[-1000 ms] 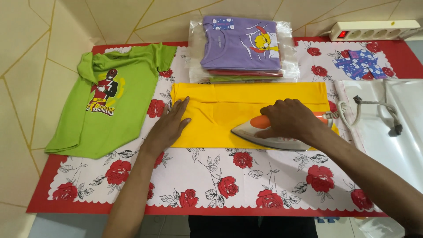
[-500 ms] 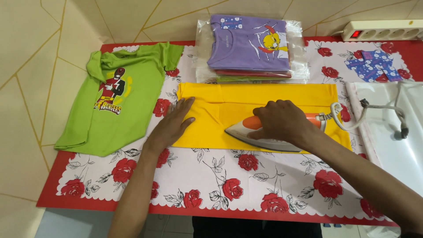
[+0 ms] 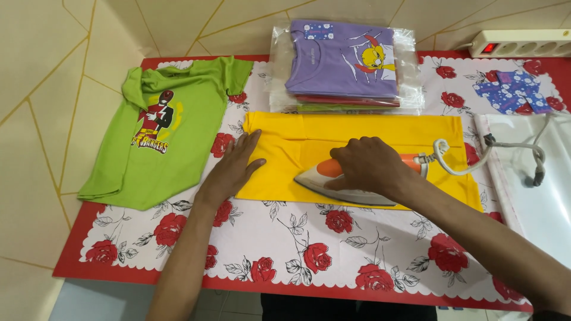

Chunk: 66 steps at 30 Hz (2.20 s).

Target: Ironing a yellow t-shirt on a floral surface and then folding it into a square.

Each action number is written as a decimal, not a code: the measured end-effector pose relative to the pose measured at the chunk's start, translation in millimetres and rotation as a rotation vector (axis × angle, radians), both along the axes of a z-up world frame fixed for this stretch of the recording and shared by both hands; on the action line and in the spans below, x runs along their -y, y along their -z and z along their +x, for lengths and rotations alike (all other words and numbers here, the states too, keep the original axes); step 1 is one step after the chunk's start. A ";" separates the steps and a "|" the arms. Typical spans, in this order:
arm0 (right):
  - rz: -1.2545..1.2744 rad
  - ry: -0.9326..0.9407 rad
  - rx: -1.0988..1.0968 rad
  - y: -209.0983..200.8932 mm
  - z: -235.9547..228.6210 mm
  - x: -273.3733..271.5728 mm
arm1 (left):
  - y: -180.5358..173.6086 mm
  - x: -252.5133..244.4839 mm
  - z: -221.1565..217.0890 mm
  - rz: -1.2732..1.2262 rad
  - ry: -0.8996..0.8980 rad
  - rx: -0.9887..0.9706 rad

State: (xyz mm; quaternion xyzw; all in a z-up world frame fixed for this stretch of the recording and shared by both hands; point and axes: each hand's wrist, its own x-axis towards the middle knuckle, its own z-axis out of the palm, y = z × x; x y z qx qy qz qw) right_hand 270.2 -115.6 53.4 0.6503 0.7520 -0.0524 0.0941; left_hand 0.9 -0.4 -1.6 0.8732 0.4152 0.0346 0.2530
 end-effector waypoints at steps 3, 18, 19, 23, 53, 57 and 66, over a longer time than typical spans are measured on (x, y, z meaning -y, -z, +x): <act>-0.056 -0.121 0.036 -1.3 0.3 4.7 | -1.7 0.3 1.1 -0.002 -0.004 -0.001; -0.076 0.085 0.051 -1.9 53.1 34.8 | 0.2 0.0 -3.5 -0.009 -0.034 -0.044; -0.078 0.083 0.052 -2.5 57.7 38.5 | -1.8 1.5 -3.7 -0.010 -0.036 -0.043; -0.101 0.104 0.056 -7.7 75.4 54.7 | -6.5 4.1 -2.5 -0.030 -0.056 -0.047; 0.007 -0.022 0.075 10.1 1.4 17.5 | 0.3 0.4 -4.9 -0.012 -0.039 -0.003; 0.008 -0.058 0.056 7.5 -16.9 7.8 | -3.0 2.0 -3.1 -0.024 -0.043 0.005; 0.021 -0.099 0.049 8.9 -50.6 -6.8 | -3.7 -0.6 -0.6 -0.046 -0.042 0.032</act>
